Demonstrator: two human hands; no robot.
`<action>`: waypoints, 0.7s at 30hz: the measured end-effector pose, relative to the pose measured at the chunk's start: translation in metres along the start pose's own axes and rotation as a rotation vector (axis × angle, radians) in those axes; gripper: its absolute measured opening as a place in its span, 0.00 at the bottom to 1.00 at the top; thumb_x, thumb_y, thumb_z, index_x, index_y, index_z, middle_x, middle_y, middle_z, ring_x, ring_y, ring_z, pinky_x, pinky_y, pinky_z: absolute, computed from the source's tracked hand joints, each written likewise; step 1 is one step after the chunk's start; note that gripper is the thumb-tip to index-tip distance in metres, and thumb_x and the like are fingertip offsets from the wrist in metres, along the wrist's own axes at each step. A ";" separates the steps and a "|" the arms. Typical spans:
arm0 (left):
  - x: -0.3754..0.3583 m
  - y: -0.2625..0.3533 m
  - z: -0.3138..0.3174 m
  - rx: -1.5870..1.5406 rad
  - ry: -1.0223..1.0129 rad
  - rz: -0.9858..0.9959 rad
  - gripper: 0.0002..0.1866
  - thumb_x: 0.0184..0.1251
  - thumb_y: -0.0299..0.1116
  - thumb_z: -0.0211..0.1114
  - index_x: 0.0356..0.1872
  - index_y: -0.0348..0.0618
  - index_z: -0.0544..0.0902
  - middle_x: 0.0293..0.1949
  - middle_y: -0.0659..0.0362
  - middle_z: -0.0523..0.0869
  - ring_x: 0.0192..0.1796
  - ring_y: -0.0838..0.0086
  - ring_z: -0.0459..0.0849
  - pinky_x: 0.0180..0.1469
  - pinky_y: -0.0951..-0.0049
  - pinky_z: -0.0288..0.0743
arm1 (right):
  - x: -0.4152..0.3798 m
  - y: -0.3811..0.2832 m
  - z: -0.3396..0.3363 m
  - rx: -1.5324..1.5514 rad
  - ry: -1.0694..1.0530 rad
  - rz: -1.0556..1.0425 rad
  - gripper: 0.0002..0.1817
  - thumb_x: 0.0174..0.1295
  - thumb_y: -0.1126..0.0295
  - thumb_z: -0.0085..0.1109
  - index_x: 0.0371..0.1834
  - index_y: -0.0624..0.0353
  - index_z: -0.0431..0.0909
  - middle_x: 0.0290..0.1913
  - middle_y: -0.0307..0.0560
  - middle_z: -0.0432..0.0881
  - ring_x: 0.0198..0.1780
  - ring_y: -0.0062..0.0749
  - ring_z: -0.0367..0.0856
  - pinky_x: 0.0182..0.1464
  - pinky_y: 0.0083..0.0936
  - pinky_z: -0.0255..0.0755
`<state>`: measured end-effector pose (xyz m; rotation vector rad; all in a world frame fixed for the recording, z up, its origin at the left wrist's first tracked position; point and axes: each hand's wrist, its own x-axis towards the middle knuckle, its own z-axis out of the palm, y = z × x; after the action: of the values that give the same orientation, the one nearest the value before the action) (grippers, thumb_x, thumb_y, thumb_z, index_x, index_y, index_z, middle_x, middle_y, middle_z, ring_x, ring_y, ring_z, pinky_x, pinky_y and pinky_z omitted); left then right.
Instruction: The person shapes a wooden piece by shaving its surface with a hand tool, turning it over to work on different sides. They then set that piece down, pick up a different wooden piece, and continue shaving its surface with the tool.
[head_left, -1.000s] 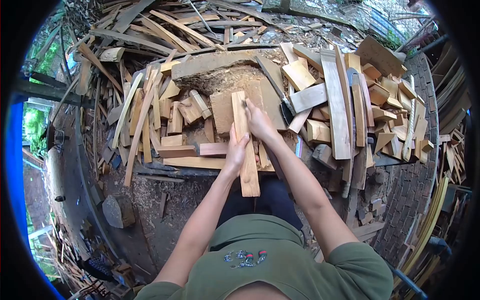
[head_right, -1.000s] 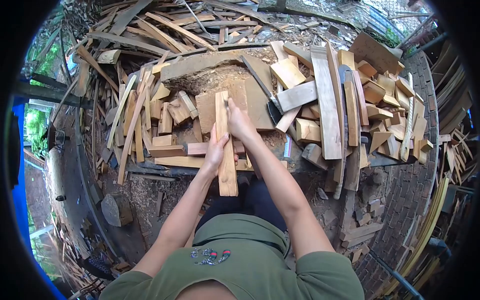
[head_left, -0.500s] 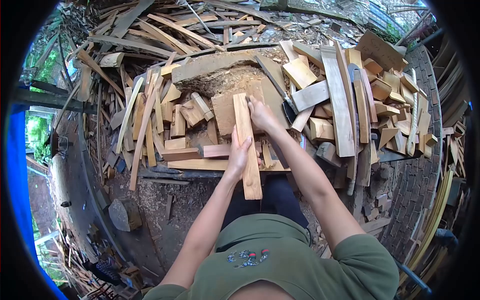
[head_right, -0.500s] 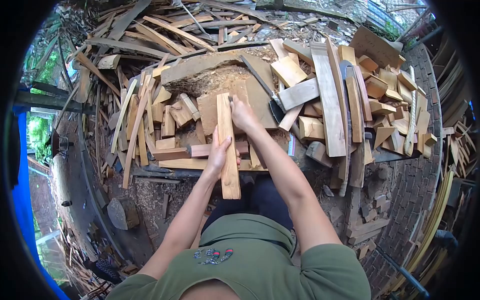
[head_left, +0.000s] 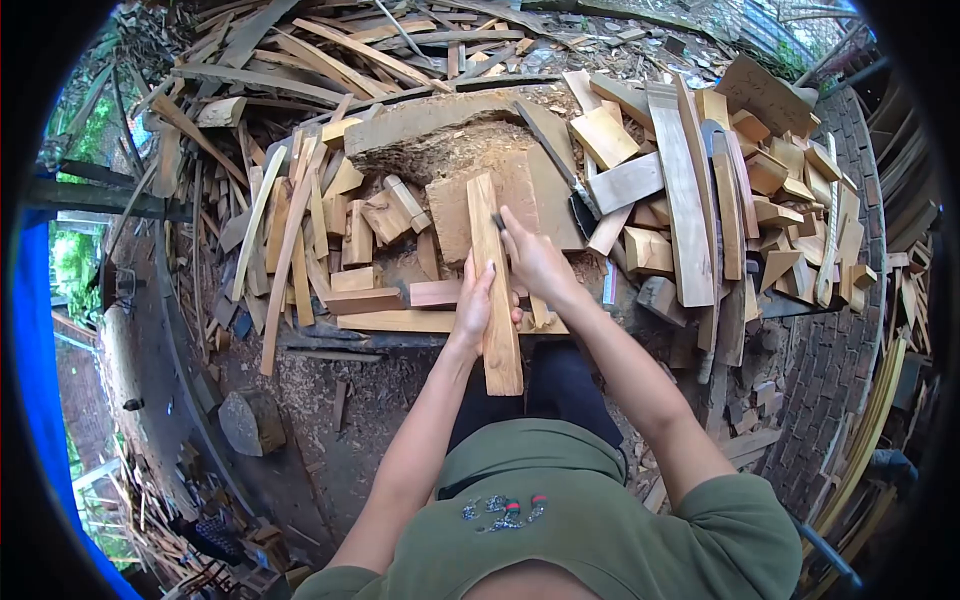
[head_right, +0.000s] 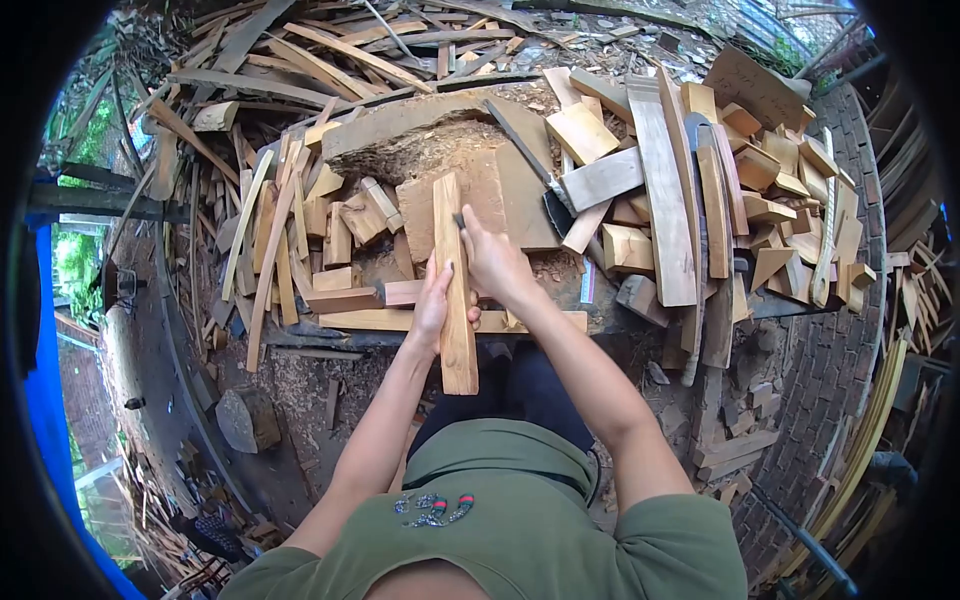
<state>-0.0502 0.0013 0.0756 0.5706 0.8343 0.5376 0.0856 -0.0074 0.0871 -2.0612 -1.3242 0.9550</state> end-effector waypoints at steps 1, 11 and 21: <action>0.000 0.000 -0.001 -0.004 0.001 -0.001 0.26 0.77 0.38 0.44 0.72 0.57 0.48 0.37 0.54 0.73 0.23 0.72 0.77 0.18 0.72 0.76 | -0.010 -0.008 -0.006 -0.003 -0.002 0.001 0.23 0.72 0.61 0.40 0.67 0.58 0.63 0.42 0.70 0.80 0.48 0.67 0.77 0.51 0.52 0.70; -0.007 0.007 -0.002 -0.018 -0.010 -0.146 0.19 0.77 0.48 0.41 0.65 0.66 0.56 0.25 0.56 0.73 0.17 0.71 0.73 0.19 0.71 0.72 | 0.026 0.006 0.014 0.007 0.138 -0.114 0.22 0.70 0.63 0.41 0.65 0.58 0.65 0.37 0.70 0.81 0.41 0.68 0.80 0.45 0.57 0.72; -0.007 0.008 -0.004 -0.051 -0.009 -0.161 0.22 0.78 0.46 0.40 0.69 0.68 0.51 0.26 0.55 0.72 0.17 0.71 0.73 0.19 0.71 0.73 | 0.040 0.004 0.010 -0.046 0.127 -0.067 0.23 0.71 0.62 0.40 0.66 0.59 0.63 0.35 0.71 0.81 0.41 0.66 0.81 0.45 0.56 0.72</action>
<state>-0.0590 0.0036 0.0820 0.4545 0.8476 0.4076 0.0912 0.0276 0.0661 -2.0613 -1.3512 0.7581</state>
